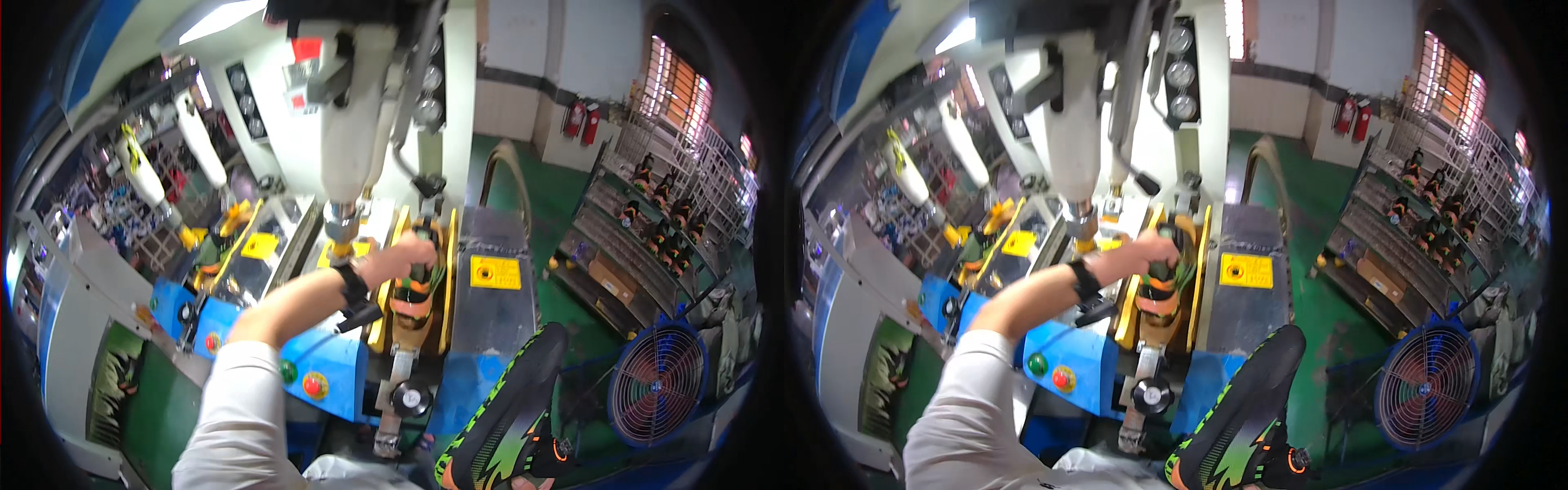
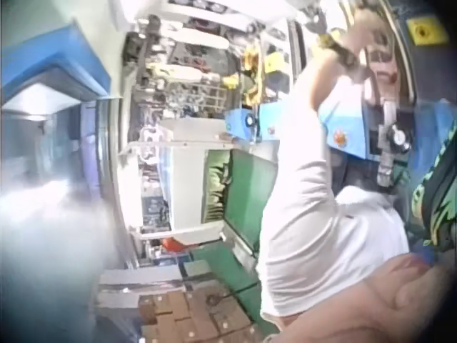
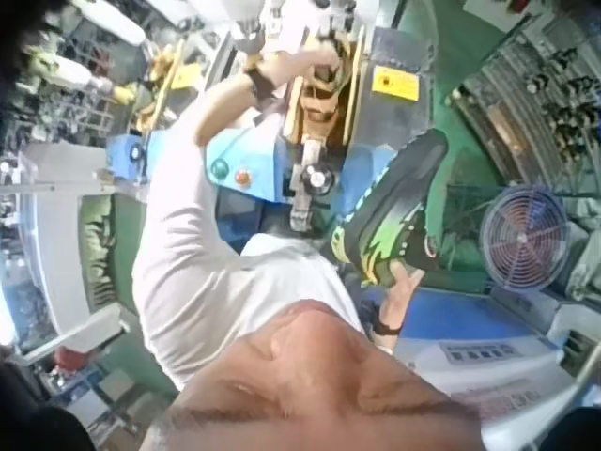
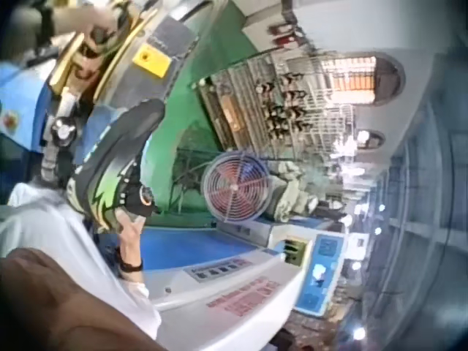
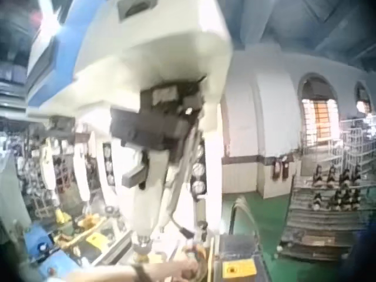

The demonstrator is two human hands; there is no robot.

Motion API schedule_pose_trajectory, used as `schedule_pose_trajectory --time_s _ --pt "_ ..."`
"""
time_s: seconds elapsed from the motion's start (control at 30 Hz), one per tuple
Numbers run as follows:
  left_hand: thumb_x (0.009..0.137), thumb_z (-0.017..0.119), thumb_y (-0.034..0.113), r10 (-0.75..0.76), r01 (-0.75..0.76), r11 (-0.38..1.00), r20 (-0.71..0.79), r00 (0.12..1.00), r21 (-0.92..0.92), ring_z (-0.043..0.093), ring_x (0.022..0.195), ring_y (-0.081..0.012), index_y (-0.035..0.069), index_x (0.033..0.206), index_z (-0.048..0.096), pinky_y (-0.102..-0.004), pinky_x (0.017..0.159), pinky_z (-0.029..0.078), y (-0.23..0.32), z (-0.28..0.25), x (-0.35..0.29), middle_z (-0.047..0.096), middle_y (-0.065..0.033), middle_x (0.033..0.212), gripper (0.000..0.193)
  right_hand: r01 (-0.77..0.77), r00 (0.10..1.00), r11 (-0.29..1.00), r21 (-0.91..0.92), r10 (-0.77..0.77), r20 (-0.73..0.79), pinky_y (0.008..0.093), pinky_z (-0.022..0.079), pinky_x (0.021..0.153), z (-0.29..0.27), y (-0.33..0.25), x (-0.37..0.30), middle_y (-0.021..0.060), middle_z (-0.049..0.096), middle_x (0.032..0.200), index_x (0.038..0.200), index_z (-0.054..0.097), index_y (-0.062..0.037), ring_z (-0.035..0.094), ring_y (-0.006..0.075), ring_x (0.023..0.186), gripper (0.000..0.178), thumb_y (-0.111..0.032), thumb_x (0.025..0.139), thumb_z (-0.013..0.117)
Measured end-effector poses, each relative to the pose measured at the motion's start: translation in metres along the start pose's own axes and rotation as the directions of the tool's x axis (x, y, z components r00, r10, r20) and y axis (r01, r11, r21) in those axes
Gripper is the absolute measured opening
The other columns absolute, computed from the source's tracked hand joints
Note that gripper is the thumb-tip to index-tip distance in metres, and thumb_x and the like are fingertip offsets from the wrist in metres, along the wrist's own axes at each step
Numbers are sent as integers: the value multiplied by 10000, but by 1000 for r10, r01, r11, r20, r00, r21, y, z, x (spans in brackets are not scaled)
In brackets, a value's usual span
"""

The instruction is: Operating industrial machinery to shape, press, and heat-set athletic footwear components.

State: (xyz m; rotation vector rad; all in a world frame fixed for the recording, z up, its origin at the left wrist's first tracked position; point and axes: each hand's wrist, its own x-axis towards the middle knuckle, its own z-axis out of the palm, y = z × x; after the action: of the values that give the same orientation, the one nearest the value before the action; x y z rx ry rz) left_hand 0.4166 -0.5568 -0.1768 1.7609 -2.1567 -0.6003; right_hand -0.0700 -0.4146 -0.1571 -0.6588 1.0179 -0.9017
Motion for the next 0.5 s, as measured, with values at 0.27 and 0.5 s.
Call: schedule_pose_trajectory --time_s 0.27,0.5 --pt "604 667 18 -703 -179 -191 7 711 -965 643 823 -189 -5 1185 489 -306 773 539 171 33 -276 629 -98 1003 609 5 976 989 -148 27 214 385 556 769 55 -3 56 110 616 1013 1195 501 -40 646 258 864 531 -84 683 636" --pt "554 593 160 -877 -589 -5 -280 391 -808 598 1053 -347 -80 1340 392 -432 923 497 245 129 -407 566 -245 1185 846 -293 725 770 -567 565 393 401 574 685 238 -31 273 175 656 925 1041 578 31 668 290 746 315 -124 769 614"
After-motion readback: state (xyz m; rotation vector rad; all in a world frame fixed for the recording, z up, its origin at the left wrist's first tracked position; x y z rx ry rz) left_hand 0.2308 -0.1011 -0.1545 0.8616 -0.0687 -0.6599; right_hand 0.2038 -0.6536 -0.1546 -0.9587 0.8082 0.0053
